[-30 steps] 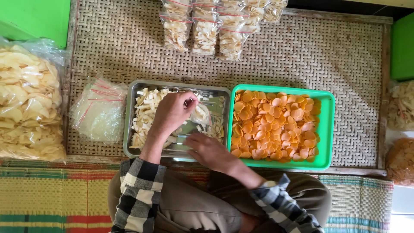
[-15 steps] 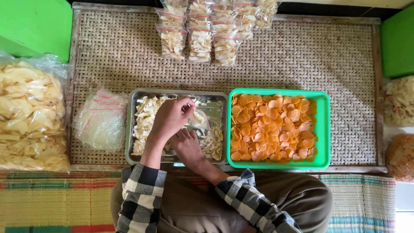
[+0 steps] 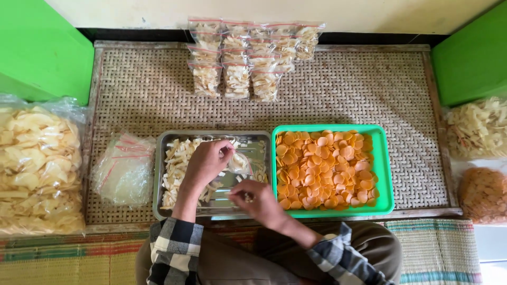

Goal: Manually filling small plastic bags with white chips from a metal tray

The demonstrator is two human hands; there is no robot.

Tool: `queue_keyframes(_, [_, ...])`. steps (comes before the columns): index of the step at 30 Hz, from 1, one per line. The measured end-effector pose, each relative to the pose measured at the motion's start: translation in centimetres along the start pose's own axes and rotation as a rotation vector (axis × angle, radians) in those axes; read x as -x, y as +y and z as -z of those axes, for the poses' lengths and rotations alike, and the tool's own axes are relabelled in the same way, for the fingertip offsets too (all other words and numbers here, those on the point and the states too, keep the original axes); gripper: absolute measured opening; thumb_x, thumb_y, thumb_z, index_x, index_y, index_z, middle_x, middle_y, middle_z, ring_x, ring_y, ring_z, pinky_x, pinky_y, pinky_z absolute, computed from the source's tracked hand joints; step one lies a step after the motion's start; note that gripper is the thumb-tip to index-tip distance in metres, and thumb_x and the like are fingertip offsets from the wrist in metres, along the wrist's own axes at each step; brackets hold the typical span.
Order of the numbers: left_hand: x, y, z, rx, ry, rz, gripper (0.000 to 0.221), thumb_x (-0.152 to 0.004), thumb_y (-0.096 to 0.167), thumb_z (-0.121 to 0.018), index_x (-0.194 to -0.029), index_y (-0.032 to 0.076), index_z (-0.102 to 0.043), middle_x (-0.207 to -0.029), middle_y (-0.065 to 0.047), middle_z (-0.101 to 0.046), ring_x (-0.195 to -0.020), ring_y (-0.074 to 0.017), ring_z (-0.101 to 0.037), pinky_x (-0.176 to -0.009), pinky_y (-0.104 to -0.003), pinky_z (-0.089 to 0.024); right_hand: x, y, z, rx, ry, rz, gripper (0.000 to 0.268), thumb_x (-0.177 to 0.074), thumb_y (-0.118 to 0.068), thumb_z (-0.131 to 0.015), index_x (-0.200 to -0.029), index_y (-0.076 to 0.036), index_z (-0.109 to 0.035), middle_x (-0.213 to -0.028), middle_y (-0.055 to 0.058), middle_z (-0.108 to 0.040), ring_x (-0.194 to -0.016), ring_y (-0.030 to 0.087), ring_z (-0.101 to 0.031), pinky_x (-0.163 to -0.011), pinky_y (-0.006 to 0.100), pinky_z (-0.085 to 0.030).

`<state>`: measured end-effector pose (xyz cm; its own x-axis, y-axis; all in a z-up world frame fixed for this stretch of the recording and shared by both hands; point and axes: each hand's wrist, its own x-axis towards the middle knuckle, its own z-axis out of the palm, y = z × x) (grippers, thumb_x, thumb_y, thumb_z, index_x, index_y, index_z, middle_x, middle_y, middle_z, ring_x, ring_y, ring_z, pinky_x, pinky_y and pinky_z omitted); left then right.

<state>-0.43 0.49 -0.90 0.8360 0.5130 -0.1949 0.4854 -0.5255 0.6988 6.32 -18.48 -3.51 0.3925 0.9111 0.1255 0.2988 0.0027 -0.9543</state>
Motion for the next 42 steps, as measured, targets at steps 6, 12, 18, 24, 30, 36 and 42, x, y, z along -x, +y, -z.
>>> queue_keyframes(6, [-0.2, 1.2, 0.0, 0.061, 0.001, 0.028, 0.016, -0.095, 0.022, -0.066, -0.101, 0.01, -0.075, -0.074, -0.009, -0.077, -0.07, -0.0266, -0.076, -0.071, -0.04, -0.06, -1.9, 1.9, 4.2, -0.015, 0.334, -0.059, 0.014, -0.087, -0.012, -0.085, -0.098, -0.006, -0.079, -0.079, 0.009, -0.078, -0.062, 0.014, -0.063, -0.06, 0.029, -0.053])
queue_keyframes(12, [0.4, 3.4, 0.4, 0.132, 0.0, 0.028, 0.017, -0.095, 0.015, -0.065, -0.104, 0.006, -0.077, -0.074, -0.012, -0.077, -0.068, -0.0271, -0.076, -0.072, -0.04, -0.061, -2.4, 1.8, 3.3, 0.203, 0.345, 0.029, 0.013, -0.086, -0.01, -0.083, -0.098, -0.008, -0.078, -0.081, 0.006, -0.077, -0.067, 0.018, -0.07, -0.061, 0.03, -0.056])
queue_keyframes(18, [0.5, 2.9, 0.1, 0.148, 0.013, -0.002, 0.016, -0.093, 0.015, -0.066, -0.102, 0.007, -0.076, -0.077, -0.015, -0.077, -0.068, -0.0285, -0.076, -0.072, -0.041, -0.061, -2.5, 3.0, 3.4, 0.205, 0.325, 0.101, 0.013, -0.087, -0.006, -0.081, -0.099, -0.006, -0.078, -0.082, 0.007, -0.075, -0.065, 0.021, -0.067, -0.06, 0.032, -0.056])
queue_keyframes(24, [0.0, 1.0, -0.6, 0.087, 0.053, -0.028, 0.016, -0.096, 0.016, -0.066, -0.103, 0.008, -0.077, -0.076, -0.013, -0.076, -0.065, -0.0265, -0.075, -0.069, -0.038, -0.061, -2.9, 4.0, 5.6, 0.097, 0.371, 0.07, 0.005, -0.091, -0.009, -0.078, -0.096, -0.007, -0.078, -0.079, 0.007, -0.075, -0.062, 0.015, -0.062, -0.06, 0.03, -0.052])
queue_keyframes(30, [0.4, -0.3, 0.6, 0.044, 0.034, -0.011, 0.016, -0.094, 0.013, -0.066, -0.104, 0.005, -0.075, -0.084, -0.018, -0.077, -0.077, -0.0353, -0.076, -0.07, -0.043, -0.061, -3.6, 0.9, 9.9, 0.288, -0.078, -0.004, 0.004, -0.088, -0.008, -0.076, -0.091, -0.008, -0.078, -0.075, 0.01, -0.074, -0.064, 0.025, -0.066, -0.063, 0.037, -0.054])
queue_keyframes(36, [-0.2, -0.3, -0.3, 0.254, 0.002, 0.033, 0.016, -0.092, 0.009, -0.067, -0.101, 0.0, -0.076, -0.085, -0.019, -0.077, -0.074, -0.031, -0.076, -0.072, -0.04, -0.062, -3.2, 2.7, 8.5, 0.608, -0.17, -0.084, 0.005, -0.088, -0.007, -0.072, -0.093, -0.005, -0.074, -0.081, 0.013, -0.073, -0.077, 0.036, -0.07, -0.069, 0.046, -0.057])
queue_keyframes(42, [0.4, 0.2, 0.5, 0.262, -0.056, 0.104, 0.015, -0.089, 0.006, -0.067, -0.096, -0.002, -0.077, -0.084, -0.018, -0.076, -0.073, -0.0292, -0.076, -0.073, -0.041, -0.061, -2.0, 9.9, 3.6, 1.161, -0.097, 0.102, 0.013, -0.09, -0.022, -0.077, -0.095, -0.012, -0.073, -0.097, 0.003, -0.06, -0.099, 0.022, -0.056, -0.079, 0.036, -0.046])
